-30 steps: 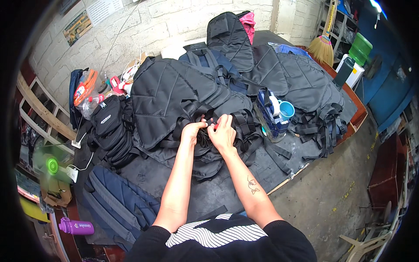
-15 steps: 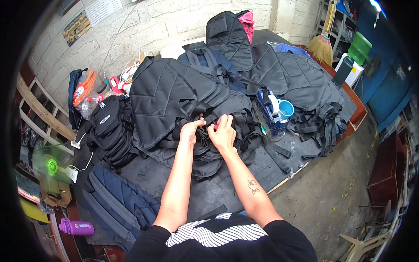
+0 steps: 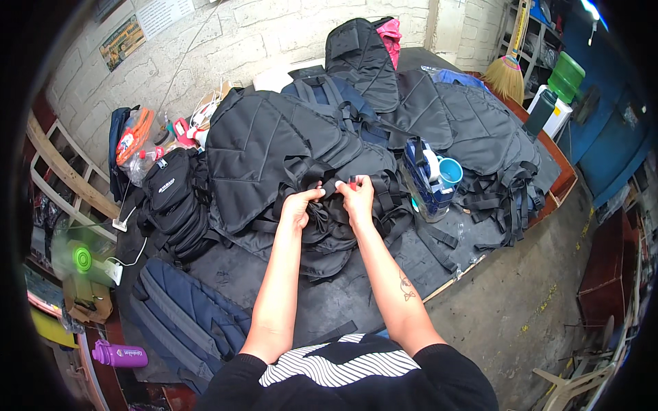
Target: Trim excess threads and finish straps on black backpacks using thread snips.
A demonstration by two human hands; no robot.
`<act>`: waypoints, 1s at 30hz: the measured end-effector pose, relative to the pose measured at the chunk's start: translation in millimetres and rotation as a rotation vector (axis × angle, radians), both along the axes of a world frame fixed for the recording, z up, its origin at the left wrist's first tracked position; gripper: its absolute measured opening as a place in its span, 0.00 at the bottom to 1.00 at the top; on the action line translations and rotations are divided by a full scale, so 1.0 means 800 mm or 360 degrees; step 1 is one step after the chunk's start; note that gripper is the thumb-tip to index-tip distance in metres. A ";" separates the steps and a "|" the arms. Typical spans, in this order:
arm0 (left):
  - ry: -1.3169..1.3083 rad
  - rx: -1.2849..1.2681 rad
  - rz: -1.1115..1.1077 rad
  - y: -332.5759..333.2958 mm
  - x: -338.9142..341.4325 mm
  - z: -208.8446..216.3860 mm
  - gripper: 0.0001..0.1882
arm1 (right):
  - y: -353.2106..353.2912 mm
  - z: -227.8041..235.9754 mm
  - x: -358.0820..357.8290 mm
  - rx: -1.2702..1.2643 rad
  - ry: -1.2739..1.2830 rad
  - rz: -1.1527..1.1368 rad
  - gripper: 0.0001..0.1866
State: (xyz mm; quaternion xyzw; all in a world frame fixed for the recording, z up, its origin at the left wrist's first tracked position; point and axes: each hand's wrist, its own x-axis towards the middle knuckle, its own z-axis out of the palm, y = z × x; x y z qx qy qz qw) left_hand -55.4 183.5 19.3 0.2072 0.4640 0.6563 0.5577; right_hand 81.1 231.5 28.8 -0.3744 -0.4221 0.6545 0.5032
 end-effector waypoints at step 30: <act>0.0079 -0.0107 0.0381 0.014 0.015 0.008 0.12 | -0.022 -0.012 -0.016 0.0925 -0.1249 -0.0389 0.14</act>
